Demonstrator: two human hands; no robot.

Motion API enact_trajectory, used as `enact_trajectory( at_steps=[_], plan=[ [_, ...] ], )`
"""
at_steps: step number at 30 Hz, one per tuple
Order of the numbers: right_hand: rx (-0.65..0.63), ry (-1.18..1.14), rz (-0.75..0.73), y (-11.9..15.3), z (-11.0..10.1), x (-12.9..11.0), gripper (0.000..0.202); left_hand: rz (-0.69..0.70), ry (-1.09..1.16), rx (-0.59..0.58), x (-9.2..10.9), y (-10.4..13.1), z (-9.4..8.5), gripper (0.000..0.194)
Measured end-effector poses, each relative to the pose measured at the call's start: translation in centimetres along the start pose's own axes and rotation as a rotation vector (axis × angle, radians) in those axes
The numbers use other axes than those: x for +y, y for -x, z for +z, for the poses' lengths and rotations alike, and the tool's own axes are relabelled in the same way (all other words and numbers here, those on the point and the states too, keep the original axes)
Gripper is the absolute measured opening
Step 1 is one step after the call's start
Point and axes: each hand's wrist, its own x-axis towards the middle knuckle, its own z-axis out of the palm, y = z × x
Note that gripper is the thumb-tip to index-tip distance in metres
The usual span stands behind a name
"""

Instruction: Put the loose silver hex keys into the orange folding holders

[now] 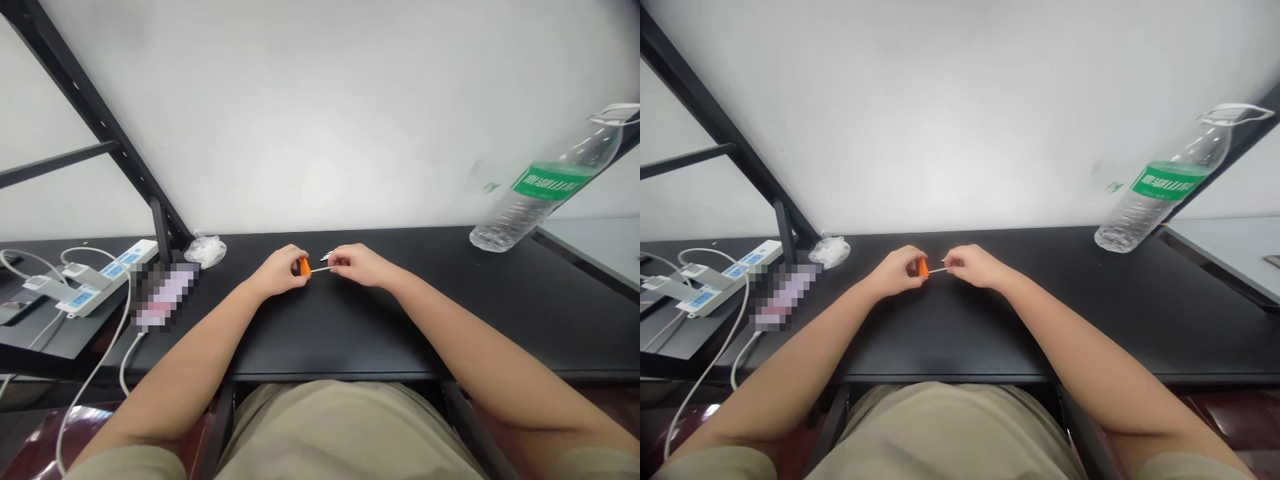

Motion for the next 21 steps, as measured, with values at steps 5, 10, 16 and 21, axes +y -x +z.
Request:
enact_trajectory(
  at_steps=[5,10,16,21],
  plan=[
    [0.043,0.008,-0.011,0.1,-0.2,-0.2,0.011,0.008,-0.099,0.003,0.3,0.2,-0.1,0.045],
    [0.042,0.01,-0.025,0.1,0.0,-0.5,0.011,0.012,-0.18,-0.015,1.0,0.3,-0.3,0.049],
    [0.016,-0.079,0.012,0.1,-0.1,-0.6,0.012,0.023,-0.257,-0.021,1.4,0.3,-0.5,0.051],
    [-0.058,-0.241,0.098,0.1,0.2,-0.5,0.015,0.045,-0.255,0.015,1.9,0.4,-0.4,0.05]
  ],
)
